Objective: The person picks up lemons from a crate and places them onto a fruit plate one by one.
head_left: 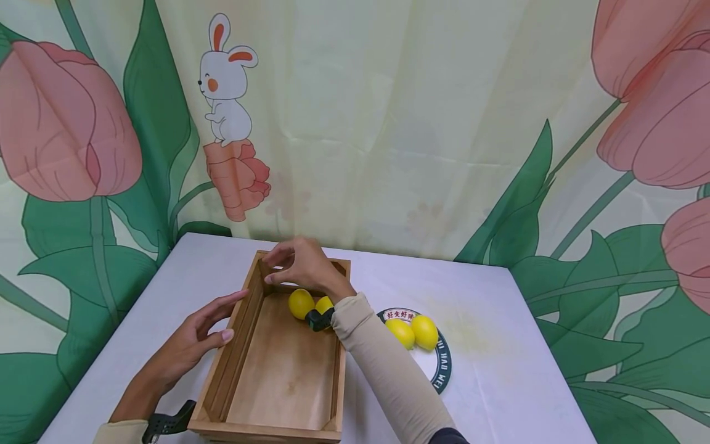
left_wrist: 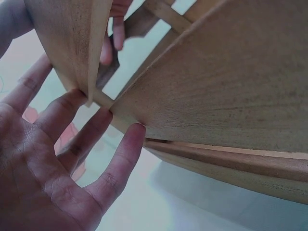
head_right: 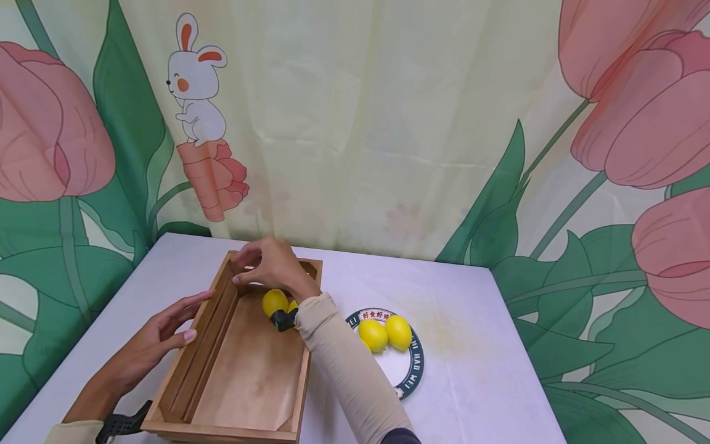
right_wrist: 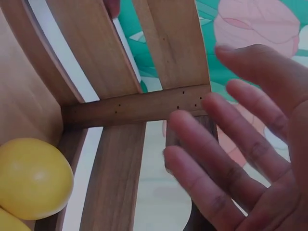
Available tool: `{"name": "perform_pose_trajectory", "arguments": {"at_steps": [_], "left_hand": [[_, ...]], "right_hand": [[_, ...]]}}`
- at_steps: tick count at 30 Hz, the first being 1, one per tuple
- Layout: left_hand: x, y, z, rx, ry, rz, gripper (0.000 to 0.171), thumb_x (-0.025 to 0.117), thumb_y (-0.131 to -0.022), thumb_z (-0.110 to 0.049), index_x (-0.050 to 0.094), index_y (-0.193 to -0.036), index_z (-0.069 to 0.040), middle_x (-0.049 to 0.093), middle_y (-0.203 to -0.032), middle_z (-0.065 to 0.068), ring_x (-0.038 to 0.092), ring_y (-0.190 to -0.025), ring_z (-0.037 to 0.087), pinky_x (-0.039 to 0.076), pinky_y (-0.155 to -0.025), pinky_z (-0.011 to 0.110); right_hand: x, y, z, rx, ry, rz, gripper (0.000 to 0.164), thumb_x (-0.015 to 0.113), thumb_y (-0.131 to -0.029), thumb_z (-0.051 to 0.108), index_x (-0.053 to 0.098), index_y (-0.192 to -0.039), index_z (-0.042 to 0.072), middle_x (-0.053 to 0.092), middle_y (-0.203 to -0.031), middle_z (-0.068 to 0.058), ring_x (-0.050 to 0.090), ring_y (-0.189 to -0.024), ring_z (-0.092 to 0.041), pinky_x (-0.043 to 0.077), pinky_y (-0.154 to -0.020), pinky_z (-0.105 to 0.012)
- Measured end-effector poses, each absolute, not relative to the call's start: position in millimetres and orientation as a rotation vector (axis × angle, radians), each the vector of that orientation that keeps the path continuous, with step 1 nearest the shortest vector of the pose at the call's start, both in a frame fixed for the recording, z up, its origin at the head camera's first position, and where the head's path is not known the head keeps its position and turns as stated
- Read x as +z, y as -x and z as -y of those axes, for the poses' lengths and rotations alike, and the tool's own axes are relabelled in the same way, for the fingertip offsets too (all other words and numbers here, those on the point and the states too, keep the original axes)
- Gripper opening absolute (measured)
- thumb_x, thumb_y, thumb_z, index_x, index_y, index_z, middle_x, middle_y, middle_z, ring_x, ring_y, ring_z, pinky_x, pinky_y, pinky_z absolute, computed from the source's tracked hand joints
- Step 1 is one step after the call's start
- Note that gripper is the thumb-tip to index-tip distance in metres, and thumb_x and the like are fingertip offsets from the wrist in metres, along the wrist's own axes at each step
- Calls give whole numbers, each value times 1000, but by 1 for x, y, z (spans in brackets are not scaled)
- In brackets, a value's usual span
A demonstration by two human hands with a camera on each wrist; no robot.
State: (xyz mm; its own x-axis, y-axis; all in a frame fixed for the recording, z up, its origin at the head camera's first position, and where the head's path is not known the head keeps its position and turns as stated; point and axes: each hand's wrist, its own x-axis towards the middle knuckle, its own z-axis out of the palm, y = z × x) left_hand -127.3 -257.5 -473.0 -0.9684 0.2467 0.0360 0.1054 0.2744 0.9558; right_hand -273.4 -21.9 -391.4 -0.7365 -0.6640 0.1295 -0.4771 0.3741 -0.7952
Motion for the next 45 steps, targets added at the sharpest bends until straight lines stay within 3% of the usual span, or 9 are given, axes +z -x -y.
{"name": "perform_pose_trajectory", "arguments": {"at_steps": [7,9,13,20,25,32,37,41,45], "left_hand": [[-471,127,256,1778,-324,-2421,58,57,-100,-22,36,-153,-35,29,-163,-5,33,-144,20,35,-106,74],[-471,127,256,1778,-322,-2420,58,57,-100,-22,36,-153,-36,29,-162,-5,33,-144,18,34,-106,74],[-473,127,256,1785,-316,-2417,58,57,-100,-22,36,-153,-36,29,-162,-6,34,-138,0,32,-107,75],[-471,128,255,1776,-303,-2422,59,58,-100,-23,36,-153,-37,29,-162,-6,34,-139,4,31,-106,76],[-471,127,255,1769,-302,-2432,59,58,-100,-23,36,-153,-37,29,-162,-7,34,-135,-5,31,-106,77],[-468,126,254,1756,-291,-2442,60,58,-100,-23,34,-153,-37,29,-162,-7,33,-144,17,28,-106,78],[-469,125,254,1760,-284,-2447,60,58,-100,-23,35,-153,-37,29,-162,-7,32,-139,3,27,-107,77],[-469,126,254,1759,-294,-2448,61,58,-100,-22,34,-153,-37,29,-163,-7,32,-138,0,27,-106,78],[-469,126,254,1756,-293,-2451,60,58,-100,-23,34,-153,-37,28,-163,-7,31,-137,-4,27,-106,78]], "right_hand": [[-392,273,21,-1029,1034,-2569,33,86,-78,31,78,-107,18,77,-99,6,69,-93,-8,54,-78,-15],[-393,272,21,-978,1025,-2579,34,86,-77,31,78,-107,18,77,-100,6,70,-95,-10,54,-77,-15],[-394,271,20,-876,982,-2596,34,87,-76,30,78,-107,20,77,-100,7,70,-95,-8,54,-79,-16],[-399,269,22,-720,901,-2639,34,87,-76,31,78,-108,24,77,-99,11,66,-91,0,54,-82,-18],[-403,268,23,-638,930,-2668,32,85,-78,29,78,-109,25,77,-102,8,65,-91,-2,54,-82,-19],[-407,269,24,-508,952,-2694,33,87,-77,29,78,-108,25,76,-100,7,61,-85,-4,52,-77,-18],[-409,268,25,-410,937,-2690,34,87,-75,25,78,-108,21,74,-99,3,59,-82,-8,51,-70,-18],[-410,266,25,-363,936,-2666,34,87,-74,20,79,-107,20,71,-94,2,58,-81,-13,50,-66,-19],[-411,264,25,-393,973,-2642,34,87,-73,16,79,-106,21,73,-99,2,60,-86,-12,52,-71,-18]]}}
